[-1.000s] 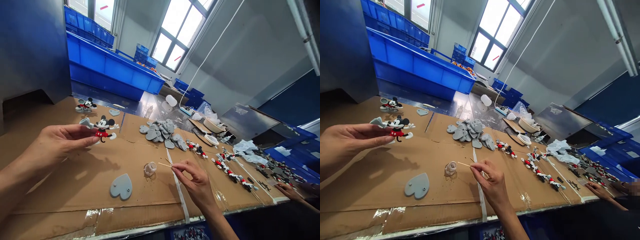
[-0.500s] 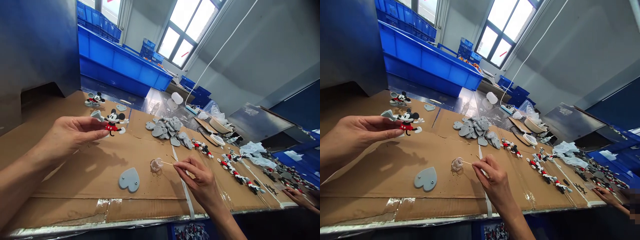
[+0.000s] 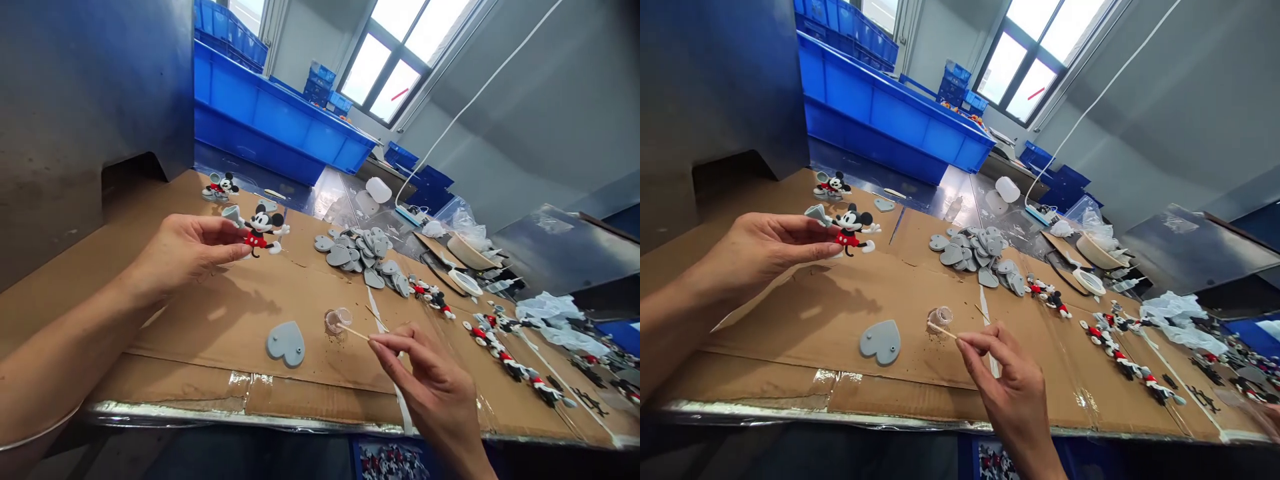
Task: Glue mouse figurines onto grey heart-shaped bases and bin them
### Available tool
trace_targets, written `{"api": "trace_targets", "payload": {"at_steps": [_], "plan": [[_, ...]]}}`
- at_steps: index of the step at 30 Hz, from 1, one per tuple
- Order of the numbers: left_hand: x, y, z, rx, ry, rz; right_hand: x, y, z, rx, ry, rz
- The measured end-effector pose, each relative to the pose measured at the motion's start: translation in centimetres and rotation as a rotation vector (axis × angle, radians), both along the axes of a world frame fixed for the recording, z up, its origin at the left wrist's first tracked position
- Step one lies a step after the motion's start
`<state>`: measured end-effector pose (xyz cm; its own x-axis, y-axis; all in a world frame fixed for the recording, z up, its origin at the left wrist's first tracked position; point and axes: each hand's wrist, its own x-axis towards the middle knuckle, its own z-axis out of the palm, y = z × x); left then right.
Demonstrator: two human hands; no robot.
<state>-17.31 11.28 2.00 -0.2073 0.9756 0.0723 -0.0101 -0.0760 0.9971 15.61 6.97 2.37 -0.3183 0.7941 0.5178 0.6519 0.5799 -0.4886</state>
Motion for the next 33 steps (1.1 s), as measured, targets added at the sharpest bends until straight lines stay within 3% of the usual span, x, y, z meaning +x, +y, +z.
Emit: {"api": "trace_targets", "payload": {"at_steps": [5,11,25,30,33], "plan": [[0.3,-0.2,0.4,0.013,-0.035,-0.01,-2.1,-1.7,-1.8,-0.075,-0.009,0.073],[0.0,0.2,-0.3,0.065,-0.033,-0.004,-3.0,-1.7,-2.4,-0.051,-0.047,0.079],[0.5,-0.4,0.4,0.052,-0.026,0.034,-2.9,-1.3,-2.5,-0.08,-0.109,0.108],[0.5,-0.4,0.5,0.057,-0.033,0.033,-2.7,-1.7,-1.7,-0.072,-0.07,0.13],[0.4,-0.4,0.5,0.045,-0.046,0.035,-2.2,-1.7,-1.0,-0.076,-0.047,0.064]]}}
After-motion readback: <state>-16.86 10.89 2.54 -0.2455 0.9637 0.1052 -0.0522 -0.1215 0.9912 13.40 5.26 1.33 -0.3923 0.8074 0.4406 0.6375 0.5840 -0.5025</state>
